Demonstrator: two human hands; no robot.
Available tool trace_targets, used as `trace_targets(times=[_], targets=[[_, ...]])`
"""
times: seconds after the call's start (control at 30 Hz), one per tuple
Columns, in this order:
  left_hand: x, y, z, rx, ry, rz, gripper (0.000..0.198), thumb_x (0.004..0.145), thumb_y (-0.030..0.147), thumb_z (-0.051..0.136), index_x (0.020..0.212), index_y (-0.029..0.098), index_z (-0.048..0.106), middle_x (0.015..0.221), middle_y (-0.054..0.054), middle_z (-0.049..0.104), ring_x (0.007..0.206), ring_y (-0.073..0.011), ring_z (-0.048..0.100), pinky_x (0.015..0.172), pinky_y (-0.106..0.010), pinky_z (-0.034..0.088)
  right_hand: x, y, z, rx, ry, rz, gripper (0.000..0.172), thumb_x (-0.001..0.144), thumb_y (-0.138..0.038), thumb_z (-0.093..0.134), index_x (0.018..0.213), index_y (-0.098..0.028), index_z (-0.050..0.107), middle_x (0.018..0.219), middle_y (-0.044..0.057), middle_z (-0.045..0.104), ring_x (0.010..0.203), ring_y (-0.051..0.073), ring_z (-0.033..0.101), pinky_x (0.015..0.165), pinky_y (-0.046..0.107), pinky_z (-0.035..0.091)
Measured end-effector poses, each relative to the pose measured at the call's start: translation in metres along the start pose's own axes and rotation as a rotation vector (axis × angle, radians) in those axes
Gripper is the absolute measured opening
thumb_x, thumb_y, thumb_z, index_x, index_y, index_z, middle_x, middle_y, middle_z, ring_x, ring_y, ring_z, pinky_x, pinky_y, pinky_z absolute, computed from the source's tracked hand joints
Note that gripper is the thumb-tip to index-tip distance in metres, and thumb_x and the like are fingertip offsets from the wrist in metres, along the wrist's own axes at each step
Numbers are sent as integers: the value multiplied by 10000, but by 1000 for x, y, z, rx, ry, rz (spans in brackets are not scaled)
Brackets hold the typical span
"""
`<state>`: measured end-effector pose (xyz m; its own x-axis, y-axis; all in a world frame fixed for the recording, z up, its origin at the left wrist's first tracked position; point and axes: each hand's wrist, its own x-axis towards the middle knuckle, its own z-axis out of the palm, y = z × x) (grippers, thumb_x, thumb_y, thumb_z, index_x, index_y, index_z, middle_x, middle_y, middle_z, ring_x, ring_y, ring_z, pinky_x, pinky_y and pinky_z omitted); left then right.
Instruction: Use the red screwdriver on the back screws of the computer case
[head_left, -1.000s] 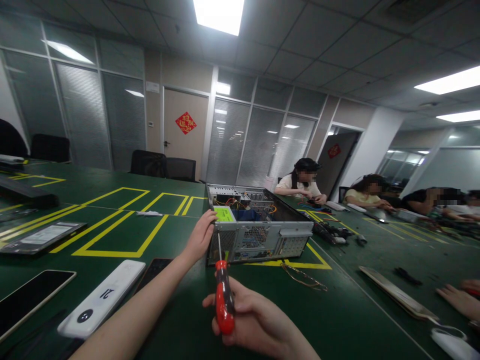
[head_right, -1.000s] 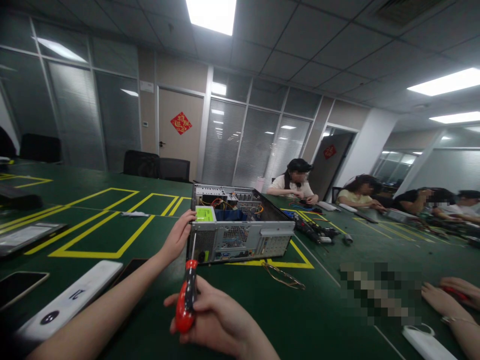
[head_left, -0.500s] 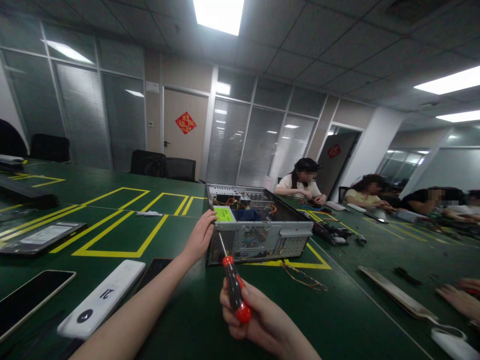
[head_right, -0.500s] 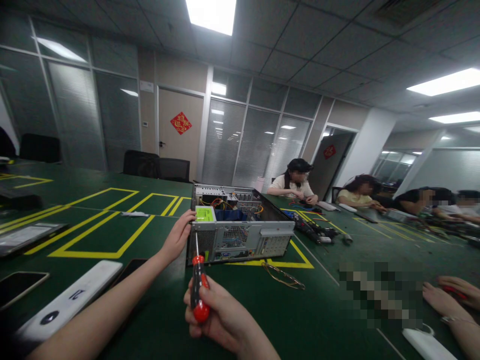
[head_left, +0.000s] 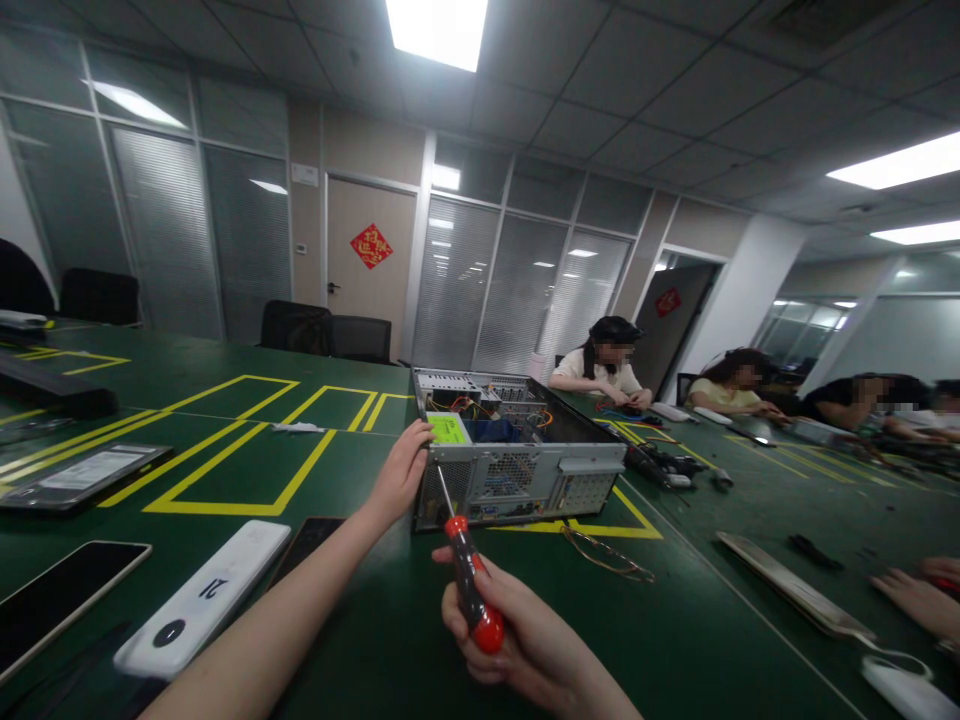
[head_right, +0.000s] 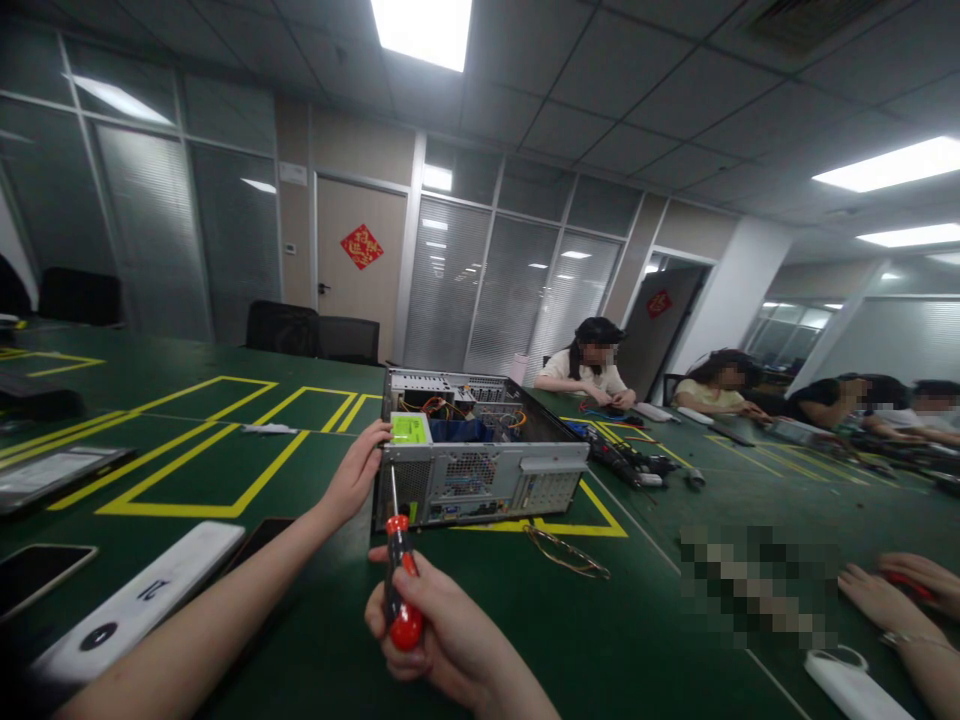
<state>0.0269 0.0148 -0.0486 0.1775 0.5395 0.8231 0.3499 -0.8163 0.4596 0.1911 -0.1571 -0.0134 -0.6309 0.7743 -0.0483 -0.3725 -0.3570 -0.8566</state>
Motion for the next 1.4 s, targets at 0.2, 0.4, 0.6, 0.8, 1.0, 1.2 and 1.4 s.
trace_targets(times=[0.2,0.4,0.6,0.8,1.0,1.2,1.4], targets=[[-1,0,0,0,0,-5,279,929,285,301,1121,196,483,1280,-92,479,1290,-200,356,1093,-442,277,0,-1,-2,8,-55,74,303,863,-423,410,1097,-230,417,719,-7,562,372,38,353,378,196,162],[0,1,0,3,-1,-12,280,929,288,300,1113,199,491,1277,-90,485,1292,-203,356,1090,-445,279,-5,6,-14,-12,-88,70,260,798,-353,439,1013,-210,403,680,1,594,322,51,394,343,179,194],[1,2,0,9,-5,-10,284,928,278,298,1118,196,492,1278,-93,483,1290,-203,357,1089,-442,281,-30,2,-72,-174,25,279,285,698,-296,468,954,-193,402,599,1,604,326,58,395,323,160,166],[1,3,-1,13,-8,-16,292,927,282,295,1122,197,496,1275,-93,485,1295,-209,353,1085,-456,285,-37,8,-105,-192,74,361,292,669,-298,457,931,-189,388,571,-8,580,331,56,375,331,168,152],[1,4,-2,16,-10,-17,289,927,285,294,1113,190,495,1269,-100,490,1295,-210,352,1086,-455,283,-33,13,-111,-191,106,398,330,650,-300,450,951,-183,384,555,-1,573,336,65,370,347,180,134],[2,6,-2,16,-5,-27,286,925,292,299,1108,200,499,1273,-96,492,1293,-212,358,1084,-460,288,-34,14,-112,-208,132,427,322,661,-309,460,949,-187,386,555,-4,575,354,68,388,364,181,153],[1,5,-2,12,-12,-33,291,927,288,301,1122,196,496,1285,-92,483,1302,-206,345,1088,-450,283,-34,14,-113,-223,155,440,305,664,-316,452,933,-185,396,561,-6,571,368,65,402,370,181,152]])
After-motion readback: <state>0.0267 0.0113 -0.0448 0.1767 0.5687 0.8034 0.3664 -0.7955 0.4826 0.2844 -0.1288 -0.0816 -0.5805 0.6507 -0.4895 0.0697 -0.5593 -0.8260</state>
